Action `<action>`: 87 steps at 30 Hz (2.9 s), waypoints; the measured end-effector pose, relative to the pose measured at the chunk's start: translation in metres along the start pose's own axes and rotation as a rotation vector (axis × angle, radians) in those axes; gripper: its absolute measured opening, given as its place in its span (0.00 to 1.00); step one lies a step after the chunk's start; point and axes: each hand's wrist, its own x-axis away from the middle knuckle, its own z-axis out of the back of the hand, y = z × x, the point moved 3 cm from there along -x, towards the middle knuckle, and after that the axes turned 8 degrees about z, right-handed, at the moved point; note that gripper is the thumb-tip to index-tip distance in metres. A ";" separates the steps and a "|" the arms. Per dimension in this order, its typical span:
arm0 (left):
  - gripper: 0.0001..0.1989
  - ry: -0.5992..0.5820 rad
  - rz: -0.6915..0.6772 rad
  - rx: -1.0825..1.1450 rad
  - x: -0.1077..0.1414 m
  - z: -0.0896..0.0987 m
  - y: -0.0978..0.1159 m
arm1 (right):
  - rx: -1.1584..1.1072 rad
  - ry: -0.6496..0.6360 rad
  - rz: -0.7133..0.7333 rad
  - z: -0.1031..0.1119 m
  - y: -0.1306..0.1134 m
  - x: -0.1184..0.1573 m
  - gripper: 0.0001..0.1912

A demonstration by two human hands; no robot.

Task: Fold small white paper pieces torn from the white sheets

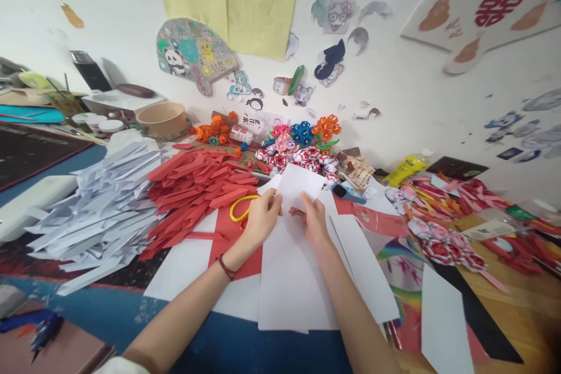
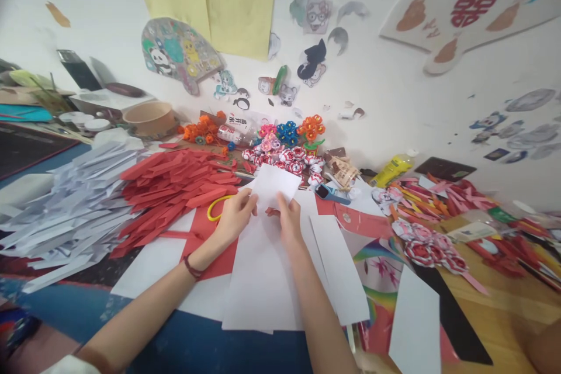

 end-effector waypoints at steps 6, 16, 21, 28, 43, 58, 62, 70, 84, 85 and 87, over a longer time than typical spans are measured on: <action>0.12 -0.013 -0.004 -0.043 0.000 -0.002 0.000 | -0.001 -0.005 0.010 0.001 0.002 0.000 0.18; 0.12 -0.003 -0.028 -0.098 -0.001 -0.001 -0.001 | 0.035 0.044 0.011 0.007 0.002 0.003 0.20; 0.12 -0.004 -0.006 -0.091 0.001 0.001 0.004 | 0.051 0.032 -0.002 0.002 0.001 0.004 0.19; 0.11 -0.021 0.039 -0.044 0.004 0.002 0.006 | 0.079 0.053 -0.009 -0.006 0.000 0.015 0.19; 0.11 0.093 0.067 -0.084 -0.008 0.014 -0.002 | 0.251 -0.081 -0.021 -0.009 0.003 0.020 0.20; 0.27 0.113 -0.495 -0.731 0.014 -0.011 0.007 | 0.355 -0.126 0.133 -0.006 -0.007 0.021 0.22; 0.27 0.091 -0.514 -0.793 0.013 -0.017 0.009 | 0.306 -0.113 0.161 -0.010 -0.006 0.023 0.23; 0.26 -0.006 -0.437 -0.632 0.017 -0.014 0.017 | 0.333 -0.060 0.113 -0.007 -0.014 0.023 0.21; 0.13 -0.044 0.046 -0.135 -0.012 0.016 -0.001 | 0.523 -0.294 0.135 -0.014 0.004 0.029 0.20; 0.12 -0.045 0.045 -0.112 -0.013 0.016 -0.003 | 0.524 -0.297 0.139 -0.014 0.004 0.029 0.20; 0.12 -0.043 0.056 -0.051 -0.014 0.015 -0.006 | 0.520 -0.280 0.144 -0.014 0.001 0.028 0.21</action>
